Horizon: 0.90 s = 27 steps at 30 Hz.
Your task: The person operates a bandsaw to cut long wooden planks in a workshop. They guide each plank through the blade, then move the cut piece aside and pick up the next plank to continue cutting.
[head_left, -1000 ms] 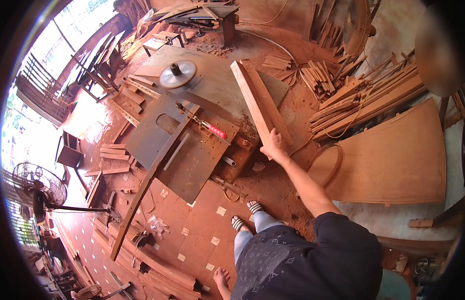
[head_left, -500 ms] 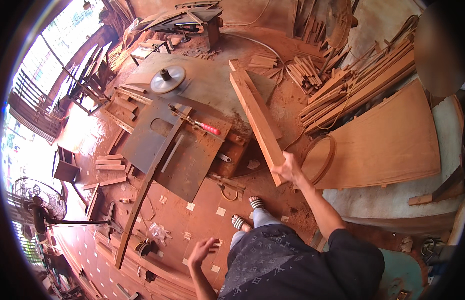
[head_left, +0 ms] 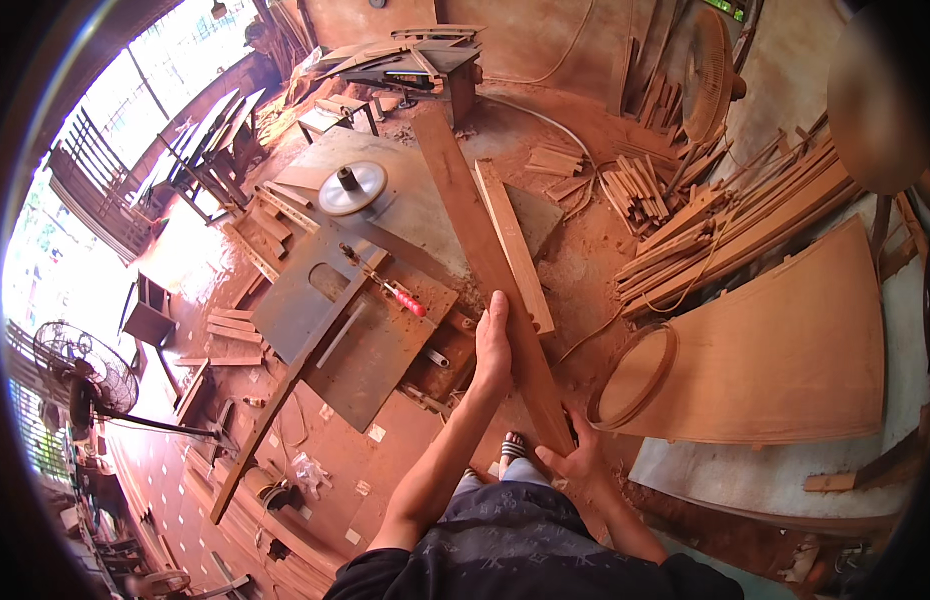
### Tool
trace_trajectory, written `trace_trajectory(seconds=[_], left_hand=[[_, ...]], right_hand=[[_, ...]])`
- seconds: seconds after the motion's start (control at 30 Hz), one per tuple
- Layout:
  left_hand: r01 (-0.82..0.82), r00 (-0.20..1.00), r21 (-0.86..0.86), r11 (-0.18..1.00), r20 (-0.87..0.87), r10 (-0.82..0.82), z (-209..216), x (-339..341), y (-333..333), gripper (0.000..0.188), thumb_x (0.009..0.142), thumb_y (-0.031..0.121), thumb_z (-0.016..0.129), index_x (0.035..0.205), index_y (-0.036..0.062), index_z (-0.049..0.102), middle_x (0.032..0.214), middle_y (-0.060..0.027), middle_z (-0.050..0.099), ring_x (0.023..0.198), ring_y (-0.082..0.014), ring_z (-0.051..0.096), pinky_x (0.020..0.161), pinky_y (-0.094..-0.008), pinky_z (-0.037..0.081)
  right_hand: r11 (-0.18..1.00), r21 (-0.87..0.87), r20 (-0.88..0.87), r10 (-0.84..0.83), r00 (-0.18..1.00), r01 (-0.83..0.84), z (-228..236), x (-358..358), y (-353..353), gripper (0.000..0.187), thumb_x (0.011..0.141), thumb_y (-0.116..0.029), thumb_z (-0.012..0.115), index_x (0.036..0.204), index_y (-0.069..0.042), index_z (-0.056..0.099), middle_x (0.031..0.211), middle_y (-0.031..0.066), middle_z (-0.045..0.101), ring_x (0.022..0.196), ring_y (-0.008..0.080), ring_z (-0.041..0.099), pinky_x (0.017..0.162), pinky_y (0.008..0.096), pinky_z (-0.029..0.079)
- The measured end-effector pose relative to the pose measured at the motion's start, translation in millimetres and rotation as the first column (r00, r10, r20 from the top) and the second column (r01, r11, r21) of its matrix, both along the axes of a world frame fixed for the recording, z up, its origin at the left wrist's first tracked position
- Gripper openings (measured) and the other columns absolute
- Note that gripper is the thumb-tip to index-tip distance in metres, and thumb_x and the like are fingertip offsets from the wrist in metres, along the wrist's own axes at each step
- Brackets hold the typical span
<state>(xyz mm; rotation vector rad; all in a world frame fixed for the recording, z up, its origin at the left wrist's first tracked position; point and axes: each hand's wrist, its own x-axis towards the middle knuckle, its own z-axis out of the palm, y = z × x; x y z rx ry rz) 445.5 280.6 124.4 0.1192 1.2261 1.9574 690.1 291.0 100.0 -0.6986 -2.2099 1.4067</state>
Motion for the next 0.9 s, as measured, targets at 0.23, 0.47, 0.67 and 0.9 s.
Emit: trace_trajectory(seconds=[0.23, 0.47, 0.67, 0.9], left_hand=[[-0.128, 0.985, 0.161, 0.979, -0.094, 0.144, 23.2, -24.1, -6.7, 0.067, 0.105, 0.066, 0.048, 0.11, 0.0011, 0.064, 0.087, -0.0124, 0.07, 0.08, -0.0245, 0.071, 0.077, -0.0398, 0.06], [-0.303, 0.872, 0.051, 0.952, -0.389, 0.298, 84.6, -142.4, -131.2, 0.072, 0.102, 0.07, 0.051, 0.115, 0.0014, 0.07, 0.098, -0.0144, 0.074, 0.085, -0.0273, 0.074, 0.074, -0.04, 0.062], [-0.297, 0.836, -0.429, 0.853, -0.549, 0.014, 141.6, -154.2, -225.5, 0.056, 0.106, 0.057, 0.056, 0.113, 0.002, 0.064, 0.089, -0.0079, 0.07, 0.079, -0.0178, 0.072, 0.068, -0.032, 0.057], [-0.112, 0.868, -0.541, 0.833, -0.461, -0.182, 97.7, -149.8, -241.5, 0.048, 0.105, 0.05, 0.061, 0.111, 0.0015, 0.063, 0.09, -0.007, 0.069, 0.08, -0.0155, 0.069, 0.072, -0.0307, 0.055]], right_hand=[[0.998, -0.06, 0.003, 0.02, 1.0, -0.02, -72.7, 4.3, 6.4, 0.074, 0.089, -0.03, 0.081, 0.149, -0.002, 0.049, 0.11, 0.0204, 0.075, 0.1, 0.0327, 0.075, 0.089, 0.0446, 0.058], [0.985, 0.132, 0.224, 0.082, 0.971, -0.114, -128.9, -3.6, 49.3, 0.036, 0.088, -0.012, 0.077, 0.12, 0.001, 0.069, 0.082, 0.0121, 0.077, 0.066, 0.0256, 0.074, 0.064, 0.037, 0.06], [0.799, 0.578, -0.127, 0.288, 0.949, -0.165, 15.9, -141.7, 41.9, 0.057, 0.097, -0.033, 0.074, 0.137, 0.004, 0.059, 0.142, 0.0231, 0.061, 0.133, 0.0399, 0.058, 0.112, 0.0479, 0.048], [0.383, 0.903, -0.129, 0.673, 0.728, -0.194, 116.3, -321.0, 34.7, 0.082, 0.1, -0.061, 0.056, 0.155, -0.001, 0.045, 0.165, 0.0179, 0.041, 0.156, 0.0347, 0.034, 0.129, 0.0511, 0.025]])
